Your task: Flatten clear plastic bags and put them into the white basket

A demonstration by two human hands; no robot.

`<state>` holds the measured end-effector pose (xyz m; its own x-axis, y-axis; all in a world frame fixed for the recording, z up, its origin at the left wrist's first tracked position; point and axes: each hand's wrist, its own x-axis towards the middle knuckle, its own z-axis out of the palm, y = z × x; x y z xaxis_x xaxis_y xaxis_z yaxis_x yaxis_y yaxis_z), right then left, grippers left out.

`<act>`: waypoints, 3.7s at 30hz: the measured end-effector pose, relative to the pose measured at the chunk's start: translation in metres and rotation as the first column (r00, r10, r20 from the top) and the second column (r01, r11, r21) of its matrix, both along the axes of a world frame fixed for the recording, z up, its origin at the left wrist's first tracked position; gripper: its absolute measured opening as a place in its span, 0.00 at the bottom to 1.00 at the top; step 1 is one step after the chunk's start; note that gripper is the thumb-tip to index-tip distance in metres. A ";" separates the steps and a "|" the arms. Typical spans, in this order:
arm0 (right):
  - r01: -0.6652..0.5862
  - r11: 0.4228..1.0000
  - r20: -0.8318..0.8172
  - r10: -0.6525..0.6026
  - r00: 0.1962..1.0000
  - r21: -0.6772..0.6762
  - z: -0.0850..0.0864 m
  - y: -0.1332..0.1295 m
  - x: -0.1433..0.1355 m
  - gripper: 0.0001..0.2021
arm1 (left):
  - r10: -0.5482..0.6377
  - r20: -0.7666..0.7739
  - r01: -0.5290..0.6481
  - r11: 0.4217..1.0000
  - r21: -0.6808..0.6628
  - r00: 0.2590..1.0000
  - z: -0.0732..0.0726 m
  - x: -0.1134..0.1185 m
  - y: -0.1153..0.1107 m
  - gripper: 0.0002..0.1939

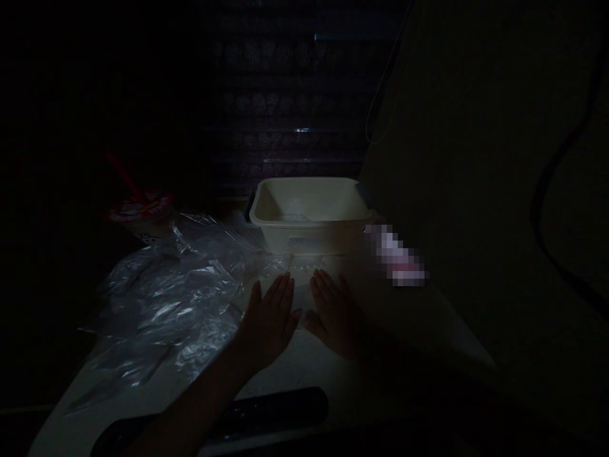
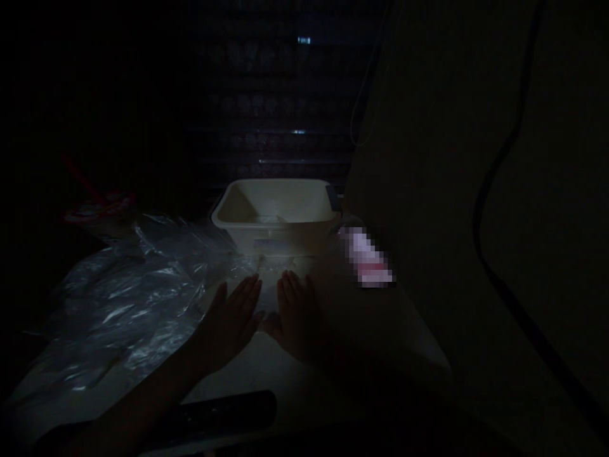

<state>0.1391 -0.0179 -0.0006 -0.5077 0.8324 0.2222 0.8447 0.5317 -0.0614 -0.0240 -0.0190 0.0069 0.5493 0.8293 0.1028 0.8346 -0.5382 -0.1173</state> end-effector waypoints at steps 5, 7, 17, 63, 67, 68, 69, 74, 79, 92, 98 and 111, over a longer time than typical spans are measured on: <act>0.039 0.997 0.005 -0.039 0.999 0.068 -0.001 0.002 0.016 0.28 | 0.003 0.018 -0.003 1.000 0.026 1.000 -0.004 0.000 0.001 0.25; 0.051 0.995 0.007 -0.052 0.999 0.083 0.000 0.001 0.020 0.27 | 0.003 0.015 -0.003 1.000 0.022 1.000 -0.004 0.000 0.001 0.25; 0.092 0.993 0.076 -0.098 0.992 0.078 0.001 0.004 0.029 0.29 | 0.015 0.009 -0.015 1.000 0.019 1.000 -0.003 0.000 0.000 0.25; -0.366 0.609 -0.520 -0.089 0.850 -0.704 0.045 0.066 0.026 0.07 | 0.391 0.875 0.119 0.891 -0.437 0.287 0.004 -0.009 0.012 0.26; -0.333 0.609 -0.608 -0.323 0.725 -0.720 0.039 0.055 0.021 0.10 | 0.678 0.734 0.453 0.665 -0.593 -0.035 0.007 -0.005 0.013 0.22; -0.314 0.611 -0.617 -0.380 0.689 -0.726 0.037 0.051 0.019 0.10 | 0.712 0.702 0.485 0.621 -0.616 -0.021 0.008 -0.003 0.012 0.19; -0.298 0.613 -0.627 -0.435 0.646 -0.732 0.034 0.049 0.016 0.09 | 0.726 0.688 0.478 0.602 -0.639 0.005 0.007 -0.001 0.012 0.16; -0.276 0.636 -0.647 -0.472 0.599 -0.721 0.021 0.044 0.011 0.07 | 0.696 0.715 0.285 0.675 -0.680 0.059 0.002 0.004 0.011 0.10; -0.397 0.588 -0.682 -0.407 0.607 -0.705 0.018 0.042 0.014 0.09 | 0.691 0.721 0.257 0.690 -0.677 0.044 0.002 0.002 0.014 0.07; -0.446 0.625 -0.753 -0.397 0.525 -0.641 0.019 0.038 0.011 0.08 | 0.723 0.691 0.363 0.645 -0.673 -0.005 0.006 0.002 0.012 0.06; -0.481 0.612 -0.772 -0.407 0.488 -0.627 0.019 0.039 0.011 0.09 | 0.709 0.704 0.377 0.667 -0.642 -0.054 0.003 0.000 0.011 0.06; -0.448 0.524 -0.674 -0.676 0.298 -0.724 0.010 0.044 0.010 0.06 | 0.622 0.782 0.256 0.761 -0.596 -0.032 0.007 -0.002 0.013 0.05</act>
